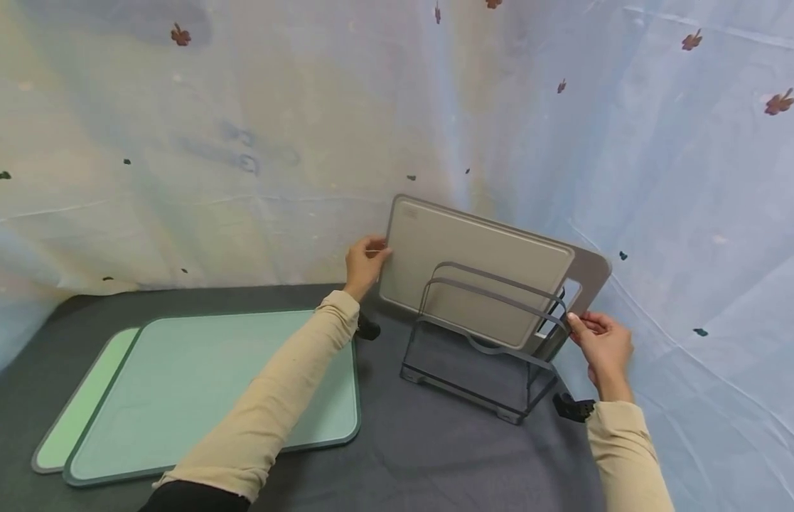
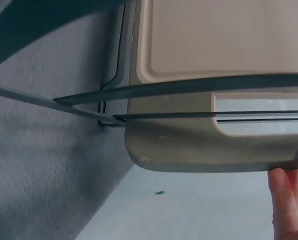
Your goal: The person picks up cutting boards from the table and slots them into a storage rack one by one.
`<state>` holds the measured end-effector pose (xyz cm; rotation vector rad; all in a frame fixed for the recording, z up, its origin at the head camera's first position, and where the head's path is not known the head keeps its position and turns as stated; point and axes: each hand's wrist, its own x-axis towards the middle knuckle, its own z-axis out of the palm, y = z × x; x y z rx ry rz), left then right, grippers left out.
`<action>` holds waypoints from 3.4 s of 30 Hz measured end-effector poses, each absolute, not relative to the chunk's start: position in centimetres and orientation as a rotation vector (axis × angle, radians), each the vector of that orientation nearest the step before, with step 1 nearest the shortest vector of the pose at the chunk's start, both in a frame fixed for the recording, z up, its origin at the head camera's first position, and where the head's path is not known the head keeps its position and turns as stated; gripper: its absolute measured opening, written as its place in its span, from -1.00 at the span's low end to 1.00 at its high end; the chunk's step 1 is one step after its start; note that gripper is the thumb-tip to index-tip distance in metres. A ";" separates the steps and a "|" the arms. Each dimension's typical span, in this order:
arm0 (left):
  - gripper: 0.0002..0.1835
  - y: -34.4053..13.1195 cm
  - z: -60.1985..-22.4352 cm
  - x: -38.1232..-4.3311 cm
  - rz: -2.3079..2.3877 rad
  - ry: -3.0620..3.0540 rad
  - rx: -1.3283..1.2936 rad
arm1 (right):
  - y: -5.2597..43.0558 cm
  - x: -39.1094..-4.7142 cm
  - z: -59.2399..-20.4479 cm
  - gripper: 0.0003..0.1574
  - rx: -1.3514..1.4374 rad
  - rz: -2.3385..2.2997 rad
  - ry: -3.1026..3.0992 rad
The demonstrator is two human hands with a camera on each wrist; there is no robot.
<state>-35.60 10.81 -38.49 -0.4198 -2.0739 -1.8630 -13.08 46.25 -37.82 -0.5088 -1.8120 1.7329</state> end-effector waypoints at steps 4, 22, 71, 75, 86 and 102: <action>-0.78 10.5 -38.5 -35.6 -1.883 -2.107 -0.390 | 43.9 -12.5 -36.5 -0.81 -0.601 1.797 -1.737; -0.56 8.4 -36.6 -35.3 -2.014 -2.412 -0.442 | 41.0 -12.1 -36.4 -0.73 -0.723 1.647 -1.788; -0.73 -4.3 -29.7 -29.2 -1.705 -2.222 -0.816 | 30.3 -13.4 -28.0 -0.68 0.166 1.837 -1.292; -0.70 -6.6 -29.9 -28.0 -1.680 -2.229 -0.798 | 28.8 -14.1 -28.1 -0.72 0.203 1.815 -1.406; -0.68 -11.8 -31.5 -25.2 -1.653 -2.307 -0.677 | 24.4 -15.3 -30.5 -0.73 0.280 1.777 -1.689; -0.67 -19.3 -35.4 -21.1 -1.523 -2.368 -0.466 | 20.7 -15.9 -36.0 -0.63 0.283 1.837 -1.996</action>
